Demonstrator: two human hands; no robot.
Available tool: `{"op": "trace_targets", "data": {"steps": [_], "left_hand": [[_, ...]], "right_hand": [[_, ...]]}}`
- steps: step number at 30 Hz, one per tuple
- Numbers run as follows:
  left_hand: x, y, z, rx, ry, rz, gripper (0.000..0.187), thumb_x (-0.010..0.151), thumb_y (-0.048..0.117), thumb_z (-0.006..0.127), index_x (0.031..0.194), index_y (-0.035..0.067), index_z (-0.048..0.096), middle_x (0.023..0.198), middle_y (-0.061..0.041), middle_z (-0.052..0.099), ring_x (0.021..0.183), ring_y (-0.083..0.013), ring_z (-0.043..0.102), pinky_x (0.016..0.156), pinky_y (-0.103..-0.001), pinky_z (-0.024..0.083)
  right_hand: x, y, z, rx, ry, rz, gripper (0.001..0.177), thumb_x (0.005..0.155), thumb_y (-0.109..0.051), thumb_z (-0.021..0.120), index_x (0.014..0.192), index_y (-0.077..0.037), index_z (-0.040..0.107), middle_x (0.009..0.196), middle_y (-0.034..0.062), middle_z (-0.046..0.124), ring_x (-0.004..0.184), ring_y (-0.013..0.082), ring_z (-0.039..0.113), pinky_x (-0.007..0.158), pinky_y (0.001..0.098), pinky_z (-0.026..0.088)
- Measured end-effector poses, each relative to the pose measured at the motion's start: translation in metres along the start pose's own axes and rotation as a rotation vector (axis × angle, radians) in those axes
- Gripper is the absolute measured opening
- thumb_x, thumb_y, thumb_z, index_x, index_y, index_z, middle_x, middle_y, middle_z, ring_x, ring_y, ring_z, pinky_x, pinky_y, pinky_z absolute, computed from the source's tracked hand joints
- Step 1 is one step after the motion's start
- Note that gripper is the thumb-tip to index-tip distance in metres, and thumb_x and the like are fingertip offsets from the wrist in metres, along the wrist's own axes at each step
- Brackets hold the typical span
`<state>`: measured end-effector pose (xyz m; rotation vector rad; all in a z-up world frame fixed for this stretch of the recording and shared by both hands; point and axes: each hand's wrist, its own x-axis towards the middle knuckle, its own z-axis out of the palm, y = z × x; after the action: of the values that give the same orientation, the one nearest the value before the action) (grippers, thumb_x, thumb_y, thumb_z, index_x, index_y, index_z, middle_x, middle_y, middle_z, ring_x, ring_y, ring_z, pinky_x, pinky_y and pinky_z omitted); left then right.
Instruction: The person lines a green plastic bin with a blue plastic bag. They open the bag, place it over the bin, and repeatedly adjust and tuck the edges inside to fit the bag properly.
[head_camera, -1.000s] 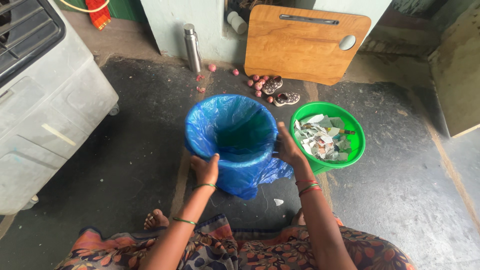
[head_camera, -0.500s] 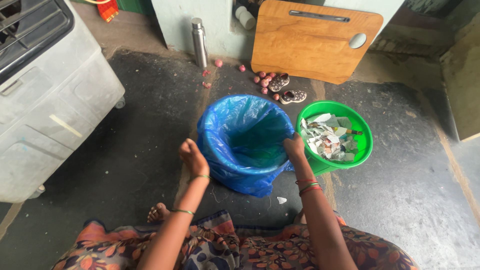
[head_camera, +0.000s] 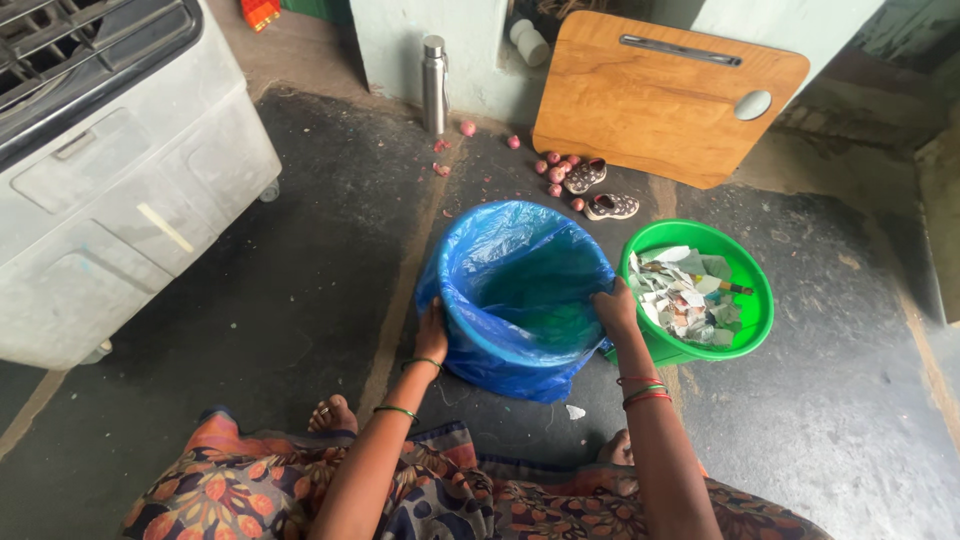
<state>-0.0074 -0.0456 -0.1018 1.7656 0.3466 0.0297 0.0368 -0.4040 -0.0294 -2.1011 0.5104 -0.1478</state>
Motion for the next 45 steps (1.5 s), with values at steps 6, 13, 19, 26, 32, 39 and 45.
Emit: {"op": "trace_targets", "data": {"steps": [6,13,19,26,32,39,45], "left_hand": [[0.015,0.053,-0.036,0.249,0.543,0.303,0.057,0.097,0.036,0.064,0.143,0.005,0.05,0.144,-0.025,0.05,0.137,-0.0431,0.046,0.114,-0.054,0.035],[-0.025,0.118,-0.029,0.192,0.36,0.32,0.074,0.086,0.019,0.07,0.15,0.003,0.037,0.146,-0.029,0.044,0.136,-0.0454,0.043,0.111,-0.053,0.036],[-0.043,0.099,-0.019,0.016,0.424,0.116,0.068,0.08,0.0,0.054,0.146,0.017,0.05,0.139,-0.019,0.062,0.127,-0.0375,0.061,0.109,-0.046,0.047],[-0.053,0.119,-0.011,-0.035,0.335,0.149,0.068,0.082,-0.003,0.053,0.146,0.019,0.049,0.138,-0.018,0.061,0.123,-0.0374,0.062,0.104,-0.045,0.048],[-0.068,0.135,0.004,-0.06,0.279,0.34,0.065,0.083,-0.005,0.055,0.145,0.013,0.052,0.136,-0.02,0.064,0.124,-0.0358,0.065,0.105,-0.042,0.049],[-0.085,0.142,0.006,-0.002,0.149,0.46,0.061,0.088,0.006,0.062,0.147,0.008,0.048,0.136,-0.023,0.062,0.123,-0.0384,0.062,0.104,-0.045,0.048],[-0.087,0.148,-0.001,0.047,0.138,0.45,0.058,0.086,0.01,0.067,0.141,0.006,0.049,0.131,-0.025,0.061,0.119,-0.0404,0.061,0.102,-0.048,0.047]], "right_hand": [[0.0,-0.004,0.013,-0.024,0.043,-0.047,0.052,0.075,-0.011,0.07,0.124,0.003,0.062,0.113,0.0259,0.07,0.105,0.0382,0.07,0.092,0.0448,0.054],[-0.003,-0.009,0.023,-0.118,0.055,-0.068,0.054,0.074,-0.014,0.067,0.126,0.002,0.061,0.114,0.029,0.069,0.108,0.0427,0.069,0.094,0.047,0.053],[-0.018,-0.021,0.026,-0.233,0.028,-0.074,0.057,0.076,-0.025,0.07,0.127,0.0,0.06,0.114,0.0292,0.07,0.11,0.046,0.067,0.095,0.0501,0.052],[-0.041,-0.079,-0.019,-0.485,0.197,-0.492,0.068,0.079,-0.042,0.079,0.126,0.003,0.06,0.117,0.0299,0.066,0.106,0.0465,0.066,0.085,0.0516,0.054],[-0.058,-0.073,0.051,-0.8,-0.511,-0.799,0.042,0.104,-0.043,0.047,0.127,-0.019,0.072,0.142,0.0078,0.069,0.118,0.0352,0.07,0.099,0.0476,0.056],[-0.078,0.004,0.131,-0.498,-0.822,-0.298,0.103,0.09,-0.071,0.057,0.163,-0.01,0.018,0.156,0.0331,0.035,0.144,0.0479,0.037,0.119,0.0483,0.034],[-0.082,0.015,0.154,-0.625,-0.948,-0.246,0.097,0.091,-0.074,0.046,0.166,-0.021,0.016,0.159,0.0302,0.032,0.146,0.0481,0.036,0.119,0.0495,0.032]]}}
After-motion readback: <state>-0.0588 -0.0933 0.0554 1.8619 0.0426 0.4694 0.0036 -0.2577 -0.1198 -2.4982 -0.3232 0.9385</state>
